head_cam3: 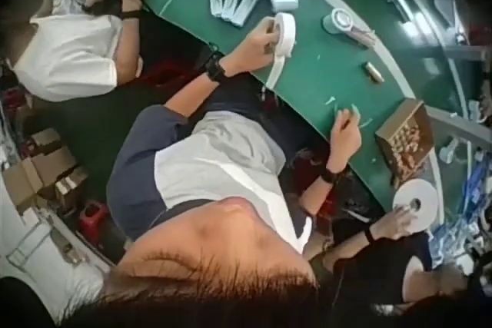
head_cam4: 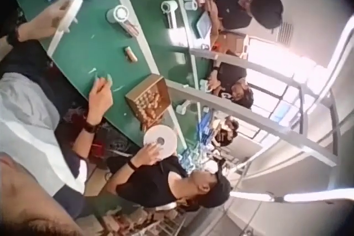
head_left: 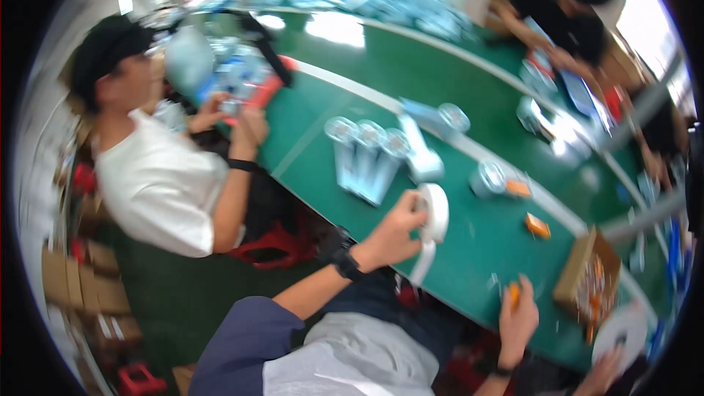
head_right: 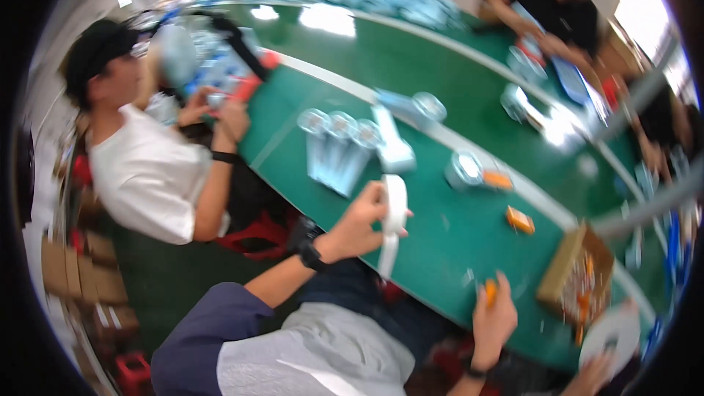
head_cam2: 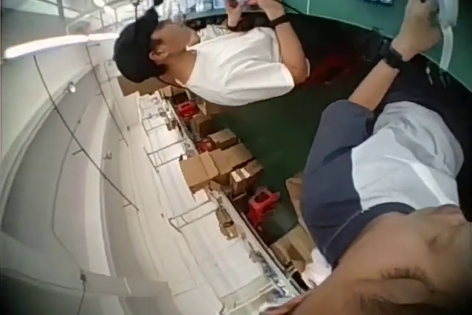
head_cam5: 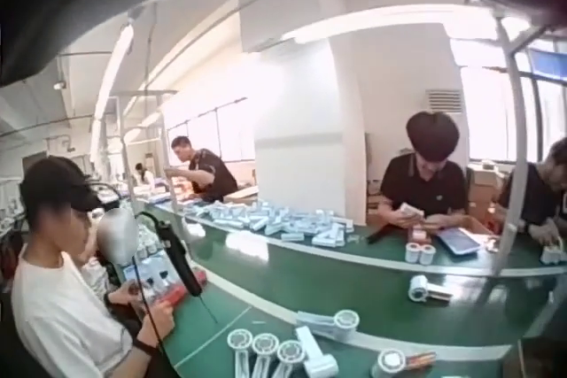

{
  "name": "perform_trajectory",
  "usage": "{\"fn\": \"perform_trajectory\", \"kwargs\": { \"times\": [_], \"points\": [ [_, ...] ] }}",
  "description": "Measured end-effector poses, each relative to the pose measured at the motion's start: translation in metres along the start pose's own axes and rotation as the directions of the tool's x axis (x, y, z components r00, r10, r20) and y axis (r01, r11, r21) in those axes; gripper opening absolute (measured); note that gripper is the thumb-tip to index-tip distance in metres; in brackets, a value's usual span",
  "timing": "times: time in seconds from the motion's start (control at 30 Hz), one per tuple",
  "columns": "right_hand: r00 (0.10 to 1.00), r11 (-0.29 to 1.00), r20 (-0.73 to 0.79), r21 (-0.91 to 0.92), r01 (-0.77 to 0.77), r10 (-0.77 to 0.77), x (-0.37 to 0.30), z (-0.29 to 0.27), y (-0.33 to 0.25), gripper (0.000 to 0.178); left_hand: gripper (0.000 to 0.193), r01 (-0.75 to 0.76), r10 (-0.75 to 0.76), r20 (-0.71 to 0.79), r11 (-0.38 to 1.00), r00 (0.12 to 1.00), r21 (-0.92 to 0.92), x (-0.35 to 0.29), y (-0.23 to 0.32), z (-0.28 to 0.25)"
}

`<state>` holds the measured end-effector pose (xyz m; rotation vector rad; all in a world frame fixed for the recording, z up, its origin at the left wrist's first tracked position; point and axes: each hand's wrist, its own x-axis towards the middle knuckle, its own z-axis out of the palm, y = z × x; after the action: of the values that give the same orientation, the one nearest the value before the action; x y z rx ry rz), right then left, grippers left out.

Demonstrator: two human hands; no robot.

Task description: The person applies tape to batteries by hand and places them into fan housings, eventually emptying a box of batteries onto the table to continue the process.

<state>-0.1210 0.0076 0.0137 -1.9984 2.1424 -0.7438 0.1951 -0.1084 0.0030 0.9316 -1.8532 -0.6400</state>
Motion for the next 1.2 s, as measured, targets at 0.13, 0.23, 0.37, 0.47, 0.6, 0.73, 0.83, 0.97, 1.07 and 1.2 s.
{"fn": "perform_trajectory", "kwargs": {
  "times": [0.13, 0.23, 0.37, 0.47, 0.6, 0.73, 0.83, 0.97, 1.07, 1.2],
  "points": [
    [0.976, 0.985, 0.189, -0.111, 0.133, -0.11, 0.043, 0.007, -0.001, 0.031, 0.036, 0.05, -0.059, 0.156, 0.997, 0.986, 0.063, -0.015, 0.009, 0.013],
    [0.975, 0.99, 0.217, -0.121, 0.077, -0.049, 0.037, -0.006, 0.023, 0.029, 0.035, 0.139, -0.129, 0.171, 0.989, 0.977, -0.044, -0.019, 0.011, 0.024],
    [0.985, 1.0, 0.172, 0.02, -0.001, -0.003, 0.022, -0.013, 0.04, 0.028, 0.035, 0.144, -0.143, 0.247, 0.989, 0.958, 0.014, -0.027, 0.007, 0.036],
    [0.977, 0.98, 0.197, 0.163, -0.112, 0.079, 0.019, -0.017, 0.042, 0.028, 0.034, 0.149, -0.16, 0.265, 0.987, 0.951, 0.061, -0.031, 0.009, 0.037],
    [0.946, 0.968, 0.302, 0.177, -0.18, 0.121, 0.02, -0.016, 0.025, 0.028, 0.034, 0.07, -0.114, 0.278, 0.984, 0.954, 0.164, -0.034, 0.005, 0.04],
    [0.96, 0.985, 0.277, 0.147, -0.094, 0.05, 0.027, -0.008, 0.021, 0.03, 0.036, -0.008, -0.052, 0.288, 0.979, 0.956, 0.206, -0.033, 0.003, 0.039],
    [0.885, 0.971, 0.454, 0.146, -0.189, 0.104, 0.038, -0.016, 0.025, 0.033, 0.036, -0.026, -0.034, 0.284, 0.978, 0.958, 0.205, -0.034, 0.003, 0.038],
    [0.981, 0.987, 0.174, -0.121, 0.104, -0.082, 0.025, 0.005, 0.01, 0.034, 0.033, -0.051, -0.005, 0.26, 0.977, 0.966, 0.209, -0.033, 0.004, 0.04],
    [0.95, 0.991, 0.308, -0.13, -0.004, 0.045, 0.033, -0.007, 0.004, 0.032, 0.032, -0.086, 0.033, 0.228, 0.971, 0.973, 0.224, -0.033, 0.007, 0.043],
    [0.907, 0.85, 0.412, 0.443, -0.285, 0.09, 0.027, -0.002, 0.024, 0.029, 0.037, -0.073, -0.003, 0.287, 0.965, 0.958, 0.252, -0.033, 0.014, 0.041]
  ]
}}
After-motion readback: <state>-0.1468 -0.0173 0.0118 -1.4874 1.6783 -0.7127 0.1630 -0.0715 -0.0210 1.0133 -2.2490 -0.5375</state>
